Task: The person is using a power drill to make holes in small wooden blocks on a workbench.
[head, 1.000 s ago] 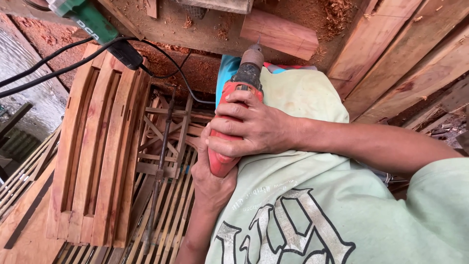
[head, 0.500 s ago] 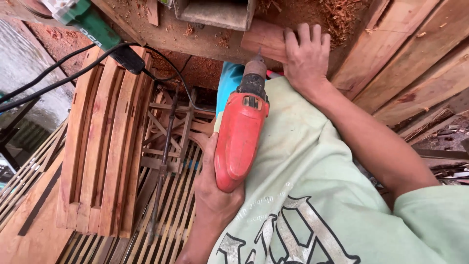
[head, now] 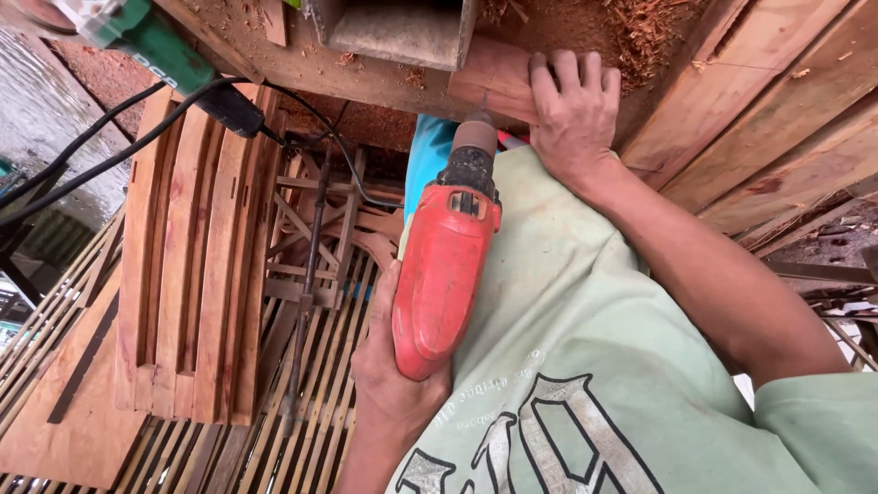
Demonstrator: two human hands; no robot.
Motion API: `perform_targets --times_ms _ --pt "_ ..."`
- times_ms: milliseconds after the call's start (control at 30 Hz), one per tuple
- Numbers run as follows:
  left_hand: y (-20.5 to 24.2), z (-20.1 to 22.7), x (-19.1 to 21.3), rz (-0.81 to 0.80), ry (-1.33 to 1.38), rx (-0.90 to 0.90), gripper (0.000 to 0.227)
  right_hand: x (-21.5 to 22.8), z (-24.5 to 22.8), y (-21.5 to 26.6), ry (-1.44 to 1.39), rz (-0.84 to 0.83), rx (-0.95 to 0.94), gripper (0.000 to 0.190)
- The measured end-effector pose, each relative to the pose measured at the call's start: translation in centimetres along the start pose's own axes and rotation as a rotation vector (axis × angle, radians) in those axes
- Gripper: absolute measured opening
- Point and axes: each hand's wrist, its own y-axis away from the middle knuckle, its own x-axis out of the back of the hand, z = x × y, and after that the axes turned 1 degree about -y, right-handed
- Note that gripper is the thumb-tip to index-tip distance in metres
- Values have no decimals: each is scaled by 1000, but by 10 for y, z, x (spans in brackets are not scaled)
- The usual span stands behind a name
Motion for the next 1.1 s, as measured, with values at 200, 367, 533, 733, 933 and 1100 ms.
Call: perform_targets --times_ms 200,367,533,733,933,1100 --pt "-7 8 5 -26 9 14 84 -1 1 -1 3 0 6 37" --pt "-6 13 7 -80 -47 106 91 -1 0 -1 -14 -10 7 40" --pt "-9 21 8 -74 -40 188 87 -2 1 -1 1 -2 3 37" --pt "-12 23 6 -105 -51 181 88 -1 1 -3 -38 11 -2 34" --pt "-12 18 3 -121 -68 140 92 -1 1 -2 -61 -1 -8 37" --pt "-19 27 3 -122 -82 201 92 -3 1 -4 -62 35 -19 34"
